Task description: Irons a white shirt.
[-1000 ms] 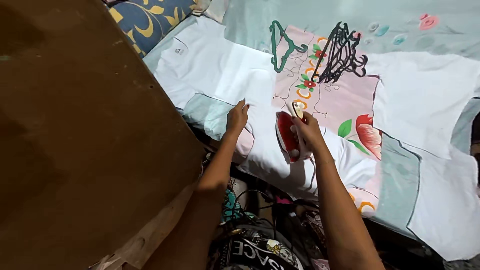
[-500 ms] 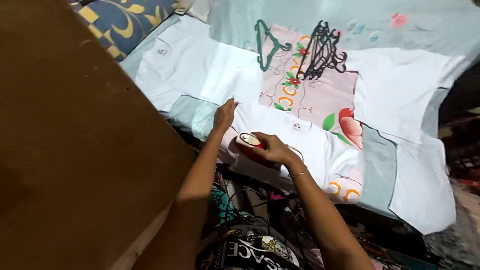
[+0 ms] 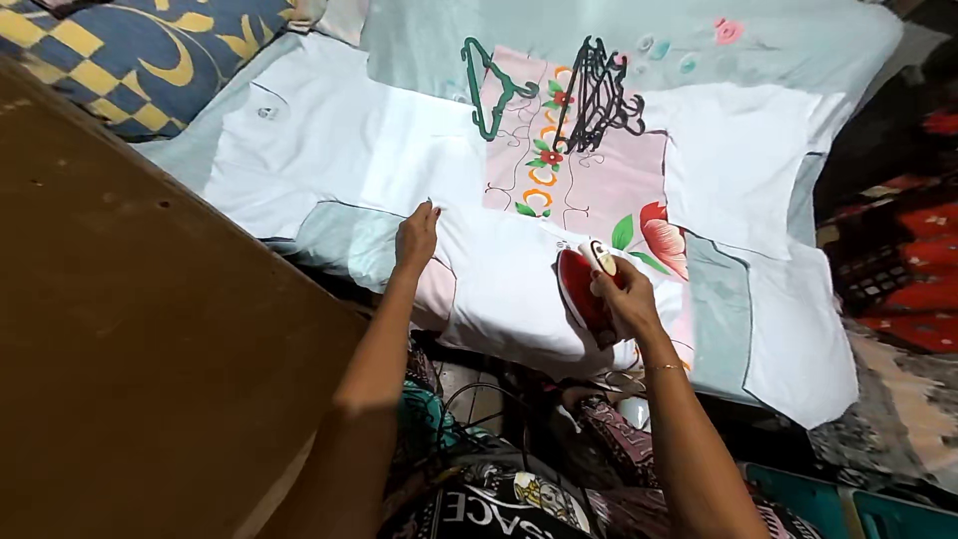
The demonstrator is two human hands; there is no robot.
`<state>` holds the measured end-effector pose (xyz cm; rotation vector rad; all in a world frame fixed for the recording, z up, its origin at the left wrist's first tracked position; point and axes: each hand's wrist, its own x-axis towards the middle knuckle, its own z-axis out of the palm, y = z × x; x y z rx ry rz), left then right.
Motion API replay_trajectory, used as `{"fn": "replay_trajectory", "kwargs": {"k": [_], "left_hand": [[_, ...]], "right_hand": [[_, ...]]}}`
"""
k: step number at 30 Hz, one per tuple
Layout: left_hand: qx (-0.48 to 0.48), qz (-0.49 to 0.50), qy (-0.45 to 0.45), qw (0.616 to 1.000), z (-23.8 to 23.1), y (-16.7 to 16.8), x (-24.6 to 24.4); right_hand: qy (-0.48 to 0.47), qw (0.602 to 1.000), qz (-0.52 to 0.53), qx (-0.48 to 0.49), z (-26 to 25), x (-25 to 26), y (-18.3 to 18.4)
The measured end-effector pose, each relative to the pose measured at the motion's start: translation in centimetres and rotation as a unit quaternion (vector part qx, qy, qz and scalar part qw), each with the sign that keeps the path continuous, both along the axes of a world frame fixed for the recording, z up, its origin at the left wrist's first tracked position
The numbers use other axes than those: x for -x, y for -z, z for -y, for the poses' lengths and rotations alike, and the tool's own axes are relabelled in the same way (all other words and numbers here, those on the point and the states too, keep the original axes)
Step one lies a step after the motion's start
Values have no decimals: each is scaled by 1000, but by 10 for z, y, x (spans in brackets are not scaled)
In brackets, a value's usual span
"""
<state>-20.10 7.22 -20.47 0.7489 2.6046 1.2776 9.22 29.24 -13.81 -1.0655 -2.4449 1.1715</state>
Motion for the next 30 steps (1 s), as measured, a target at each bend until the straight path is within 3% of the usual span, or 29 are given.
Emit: {"fn": "replay_trajectory", "kwargs": {"k": [4,10,19,23,26,28,30], "left_hand": [[6,-7,-3,1000,0,1,0],[5,-8,-9,1000,-2,4,1],[9,6,-17,1000,1,-5,-3],[11,-111,-60,992,-4,-32,-30],[-11,-221,69,973,-16,-51,-66],[-28,-268,187,945,-24,-45,-89],[-49,-290,249,923,-20,-27,-105]], "right_hand": [[79,996,13,47,-11,50,2],[70,995,18,71,-28,92,0],[28,992,62,107,-21,44,-8],[-50,993,87,69,-10,15,-39],[-72,993,82,44,0,-8,-60],[-80,994,73,22,6,-21,-62],[-94,993,69,3,14,-34,-51]]}}
